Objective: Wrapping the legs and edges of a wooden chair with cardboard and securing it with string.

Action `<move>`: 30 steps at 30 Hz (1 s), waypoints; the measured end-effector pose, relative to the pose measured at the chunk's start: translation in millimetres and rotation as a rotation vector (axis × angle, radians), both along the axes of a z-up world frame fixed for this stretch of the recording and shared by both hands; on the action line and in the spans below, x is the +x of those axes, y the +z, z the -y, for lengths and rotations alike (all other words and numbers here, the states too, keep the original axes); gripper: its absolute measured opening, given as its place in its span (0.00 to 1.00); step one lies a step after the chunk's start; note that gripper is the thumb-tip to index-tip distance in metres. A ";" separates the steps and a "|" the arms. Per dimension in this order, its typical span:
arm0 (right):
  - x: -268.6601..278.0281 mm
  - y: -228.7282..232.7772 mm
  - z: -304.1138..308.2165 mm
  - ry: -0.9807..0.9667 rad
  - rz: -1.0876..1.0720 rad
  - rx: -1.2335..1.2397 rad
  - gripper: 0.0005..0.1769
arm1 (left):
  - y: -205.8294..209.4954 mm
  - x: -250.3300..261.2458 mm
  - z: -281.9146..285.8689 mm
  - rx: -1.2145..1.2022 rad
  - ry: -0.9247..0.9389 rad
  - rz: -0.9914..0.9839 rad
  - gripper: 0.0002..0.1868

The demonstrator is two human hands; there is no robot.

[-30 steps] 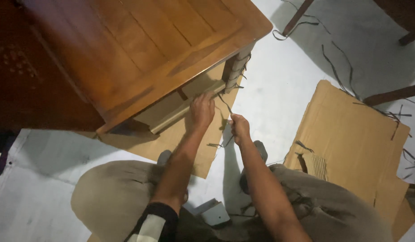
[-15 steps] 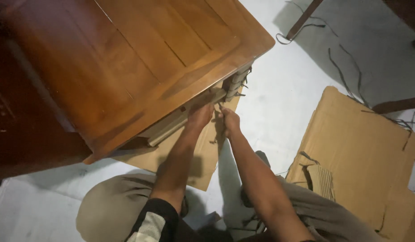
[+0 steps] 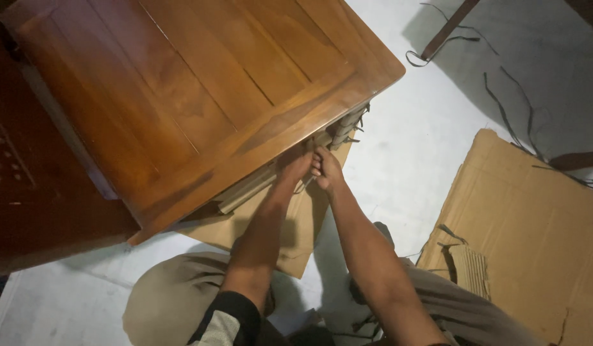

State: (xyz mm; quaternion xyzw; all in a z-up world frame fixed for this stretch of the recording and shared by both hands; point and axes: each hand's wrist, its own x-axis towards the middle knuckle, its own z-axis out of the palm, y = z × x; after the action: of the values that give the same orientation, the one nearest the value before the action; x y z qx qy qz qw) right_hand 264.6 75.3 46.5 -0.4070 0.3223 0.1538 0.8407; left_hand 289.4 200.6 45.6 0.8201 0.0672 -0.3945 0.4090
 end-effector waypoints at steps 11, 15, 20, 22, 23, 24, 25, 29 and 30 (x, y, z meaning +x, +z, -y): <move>-7.9 31.2 -0.1 0.061 -0.017 -0.089 0.06 | -23.3 3.3 2.2 0.180 -0.014 0.366 0.36; -15.4 -3.8 10.6 0.135 -0.099 -0.345 0.12 | -71.6 5.8 4.1 0.273 -0.004 0.540 0.33; -30.7 -19.8 27.6 0.066 -0.123 -0.479 0.07 | -173.5 29.6 8.0 0.478 -0.068 0.865 0.20; -35.5 6.2 24.3 0.015 -0.111 -0.465 0.07 | -165.3 31.0 7.3 0.614 -0.136 1.059 0.13; -35.0 20.0 22.4 0.007 -0.070 -0.515 0.06 | -167.2 31.5 5.8 0.580 -0.172 1.004 0.14; -34.8 33.4 19.7 0.000 -0.028 -0.565 0.06 | -169.6 31.2 3.1 0.547 -0.206 0.948 0.15; -29.7 31.5 21.2 0.000 -0.028 -0.565 0.06 | -163.0 26.8 1.8 0.547 -0.206 0.948 0.15; -6.4 23.5 23.8 0.104 0.124 -0.802 0.09 | -198.6 23.3 1.6 0.648 -0.278 1.375 0.12; -0.7 21.4 24.4 0.148 0.174 -0.898 0.10 | -223.0 25.2 3.7 0.797 -0.324 1.604 0.09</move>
State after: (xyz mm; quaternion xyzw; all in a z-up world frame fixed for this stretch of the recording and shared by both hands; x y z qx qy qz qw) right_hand 263.9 51.0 67.9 -0.7642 0.2552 0.0239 0.5918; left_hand 314.5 196.8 -177.4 0.9286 -0.2221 0.2943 -0.0410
